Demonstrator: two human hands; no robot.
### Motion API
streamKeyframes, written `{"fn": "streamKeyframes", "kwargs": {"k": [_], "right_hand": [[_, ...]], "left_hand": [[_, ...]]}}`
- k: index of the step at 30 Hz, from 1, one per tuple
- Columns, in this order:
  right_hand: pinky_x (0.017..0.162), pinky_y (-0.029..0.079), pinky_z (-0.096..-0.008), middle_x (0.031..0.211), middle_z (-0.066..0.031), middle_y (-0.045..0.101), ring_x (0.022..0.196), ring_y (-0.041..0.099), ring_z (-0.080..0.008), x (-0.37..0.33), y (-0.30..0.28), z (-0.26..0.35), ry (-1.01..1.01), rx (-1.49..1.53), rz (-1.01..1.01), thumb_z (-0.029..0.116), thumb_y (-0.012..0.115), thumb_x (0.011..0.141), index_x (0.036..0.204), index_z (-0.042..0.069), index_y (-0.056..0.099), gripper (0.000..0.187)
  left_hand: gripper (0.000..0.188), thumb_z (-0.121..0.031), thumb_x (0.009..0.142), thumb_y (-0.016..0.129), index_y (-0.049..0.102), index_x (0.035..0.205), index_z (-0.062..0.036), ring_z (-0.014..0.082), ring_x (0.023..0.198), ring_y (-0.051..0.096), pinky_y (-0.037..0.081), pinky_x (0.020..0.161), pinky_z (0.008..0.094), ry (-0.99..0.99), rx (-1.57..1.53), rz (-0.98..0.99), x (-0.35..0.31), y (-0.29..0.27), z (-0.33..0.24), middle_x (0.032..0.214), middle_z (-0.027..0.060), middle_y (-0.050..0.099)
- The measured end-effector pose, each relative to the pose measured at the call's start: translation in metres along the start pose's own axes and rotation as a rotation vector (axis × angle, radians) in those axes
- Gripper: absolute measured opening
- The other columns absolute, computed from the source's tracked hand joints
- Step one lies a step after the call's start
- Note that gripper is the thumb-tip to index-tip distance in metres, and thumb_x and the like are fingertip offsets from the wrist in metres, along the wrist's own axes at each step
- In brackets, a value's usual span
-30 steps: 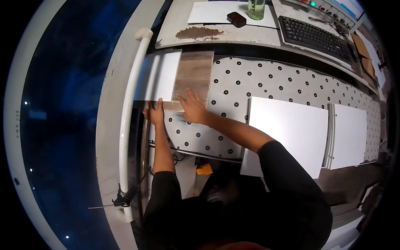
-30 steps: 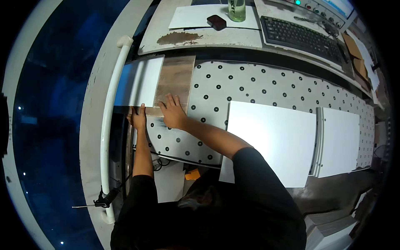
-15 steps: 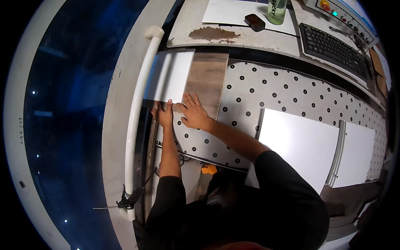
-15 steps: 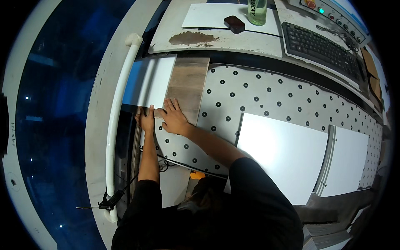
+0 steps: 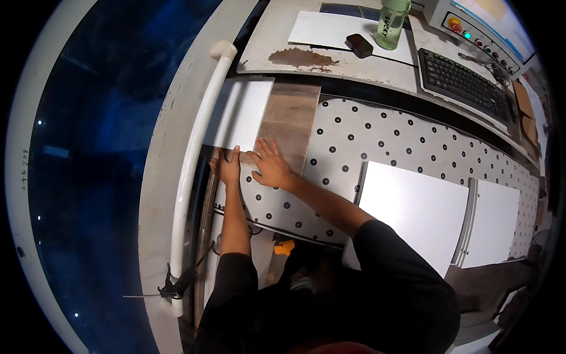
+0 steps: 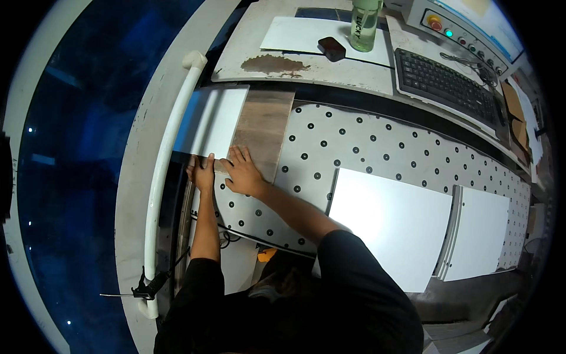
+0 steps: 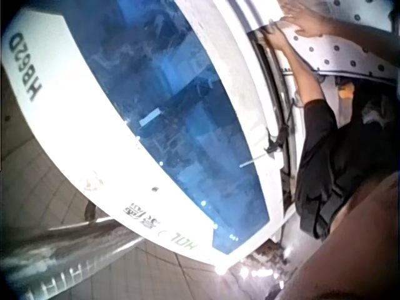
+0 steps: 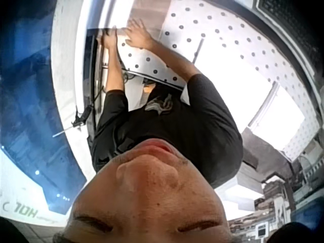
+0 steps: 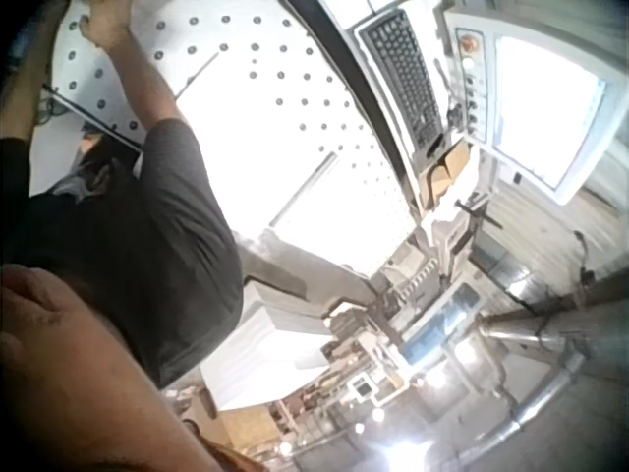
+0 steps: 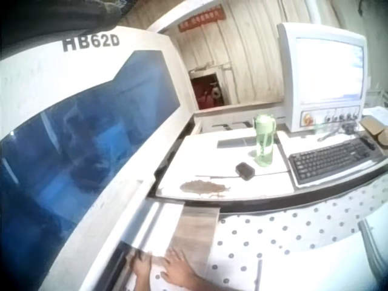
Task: The person places white rectangular panels onto a perforated machine bed, aligns them, and uses a handheld tool to press or secure them. The person repeatedly removes and replaces panels, adjusting their positions and using the tool on the edges and surfaces.
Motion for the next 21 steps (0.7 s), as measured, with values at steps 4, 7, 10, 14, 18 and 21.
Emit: {"fn": "streamKeyframes", "kwargs": {"k": [4,7,10,14,18,21], "right_hand": [[0.124,0.008,-0.0609,0.157,-0.0330,0.033,0.152,0.024,-0.0440,0.000,0.000,0.004,0.005,-0.007,0.001,0.039,0.064,0.087,0.147,0.010,0.048,0.069],[0.124,0.007,-0.0613,0.155,-0.0318,0.036,0.151,0.024,-0.0440,0.000,-0.002,0.006,0.001,0.015,-0.031,0.038,0.066,0.086,0.145,0.010,0.050,0.067],[0.122,0.020,-0.0578,0.146,-0.0266,0.050,0.145,0.038,-0.0388,0.005,-0.009,0.002,0.033,0.093,0.112,0.034,0.068,0.088,0.139,0.008,0.057,0.058],[0.107,0.048,-0.0441,0.124,-0.0136,0.070,0.120,0.065,-0.0241,-0.017,-0.061,-0.003,0.244,0.888,0.288,0.028,0.067,0.095,0.128,0.007,0.067,0.038],[0.092,0.057,-0.0353,0.117,-0.0096,0.073,0.105,0.070,-0.0179,-0.067,-0.281,0.028,0.109,0.598,-0.260,0.016,0.064,0.100,0.125,0.007,0.069,0.028],[0.102,0.054,-0.0399,0.132,-0.0113,0.065,0.123,0.063,-0.0231,-0.132,-0.453,0.121,-0.377,0.573,-0.452,0.010,0.067,0.095,0.136,0.010,0.061,0.041]], "left_hand": [[0.108,-0.085,0.080,0.056,0.037,0.159,-0.0141,0.0514,0.151,0.018,0.018,0.122,0.0568,-0.007,-0.019,-0.002,0.001,0.001,0.005,0.160,0.0349,0.027],[0.107,-0.085,0.080,0.056,0.037,0.159,-0.0145,0.0515,0.151,0.017,0.016,0.123,0.0566,-0.018,-0.005,0.001,0.000,-0.001,0.003,0.160,0.0354,0.026],[0.108,-0.086,0.080,0.056,0.037,0.159,-0.0152,0.0518,0.151,0.017,0.013,0.123,0.0565,-0.017,-0.026,-0.001,0.003,-0.002,-0.007,0.159,0.0364,0.026],[0.107,-0.088,0.078,0.055,0.035,0.160,-0.0217,0.0526,0.152,0.012,0.008,0.124,0.0568,-0.034,-0.026,0.035,0.003,0.009,-0.007,0.161,0.0373,0.019],[0.105,-0.086,0.080,0.054,0.039,0.158,-0.0175,0.0541,0.151,0.014,0.011,0.123,0.0585,0.005,-0.045,-0.009,-0.001,0.011,-0.001,0.158,0.0392,0.026],[0.089,-0.077,0.088,0.054,0.051,0.151,-0.0145,0.0577,0.146,0.024,0.015,0.122,0.0603,0.079,-0.126,-0.104,-0.017,-0.013,-0.005,0.153,0.0400,0.035]]}}
Point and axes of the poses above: each hand's wrist, its own x-axis towards the middle knuckle, its own y-axis out of the palm, z = x × y, the point moved 10 cm from there along x, towards the middle knuckle
